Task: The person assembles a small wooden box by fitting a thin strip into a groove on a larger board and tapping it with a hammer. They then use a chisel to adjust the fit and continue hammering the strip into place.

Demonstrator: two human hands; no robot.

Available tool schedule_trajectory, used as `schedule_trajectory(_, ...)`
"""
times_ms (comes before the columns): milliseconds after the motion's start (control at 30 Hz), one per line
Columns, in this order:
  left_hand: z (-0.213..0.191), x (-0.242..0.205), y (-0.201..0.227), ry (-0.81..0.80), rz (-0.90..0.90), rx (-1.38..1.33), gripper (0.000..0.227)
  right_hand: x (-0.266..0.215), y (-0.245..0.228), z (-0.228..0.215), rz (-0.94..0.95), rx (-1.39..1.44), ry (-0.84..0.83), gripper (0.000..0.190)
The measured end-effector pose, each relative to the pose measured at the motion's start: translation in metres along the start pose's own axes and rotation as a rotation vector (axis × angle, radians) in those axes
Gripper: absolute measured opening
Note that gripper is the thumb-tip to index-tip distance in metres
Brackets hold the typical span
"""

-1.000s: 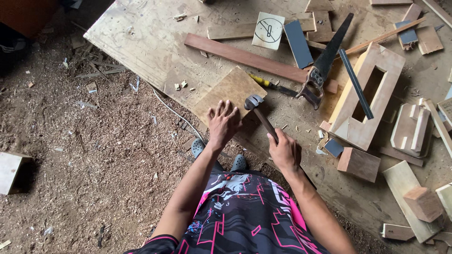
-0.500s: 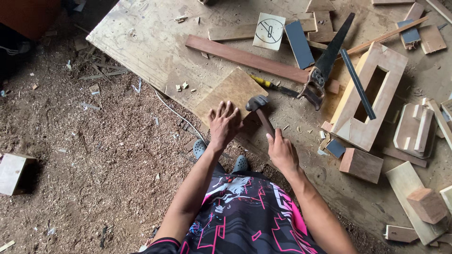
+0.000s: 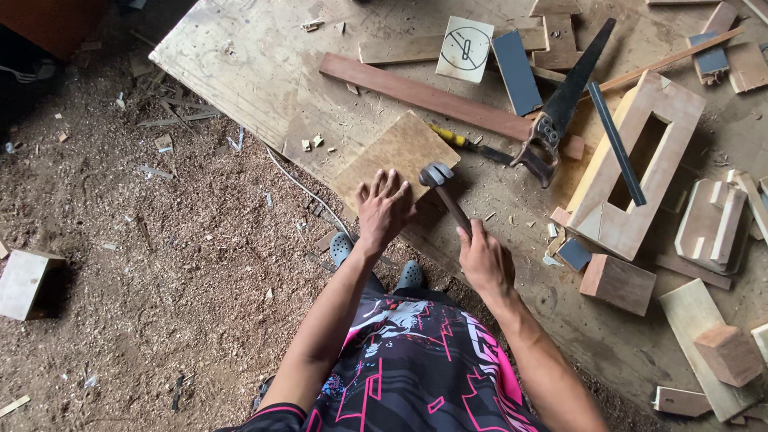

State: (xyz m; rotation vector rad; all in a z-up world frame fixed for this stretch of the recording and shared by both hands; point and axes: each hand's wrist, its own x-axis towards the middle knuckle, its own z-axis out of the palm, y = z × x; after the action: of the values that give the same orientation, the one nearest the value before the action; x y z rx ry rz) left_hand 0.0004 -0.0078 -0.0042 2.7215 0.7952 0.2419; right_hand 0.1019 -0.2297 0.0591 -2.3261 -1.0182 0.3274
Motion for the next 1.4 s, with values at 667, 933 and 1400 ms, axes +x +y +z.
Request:
schedule_trajectory(667, -0.006, 0.000, 0.001, 0.026, 0.006, 0.001, 0.064, -0.008, -0.018, -0.014, -0.290, 0.054, 0.389, 0.034)
schedule_trajectory(933, -0.006, -0.002, 0.001, 0.045, 0.012, -0.012, 0.063, -0.003, 0.016, 0.029, 0.133, -0.014, 0.023, 0.037)
schedule_trajectory(1400, -0.010, 0.002, 0.003, 0.055, 0.021, -0.008, 0.066, -0.023, -0.022, -0.019, -0.209, 0.060, 0.411, 0.023)
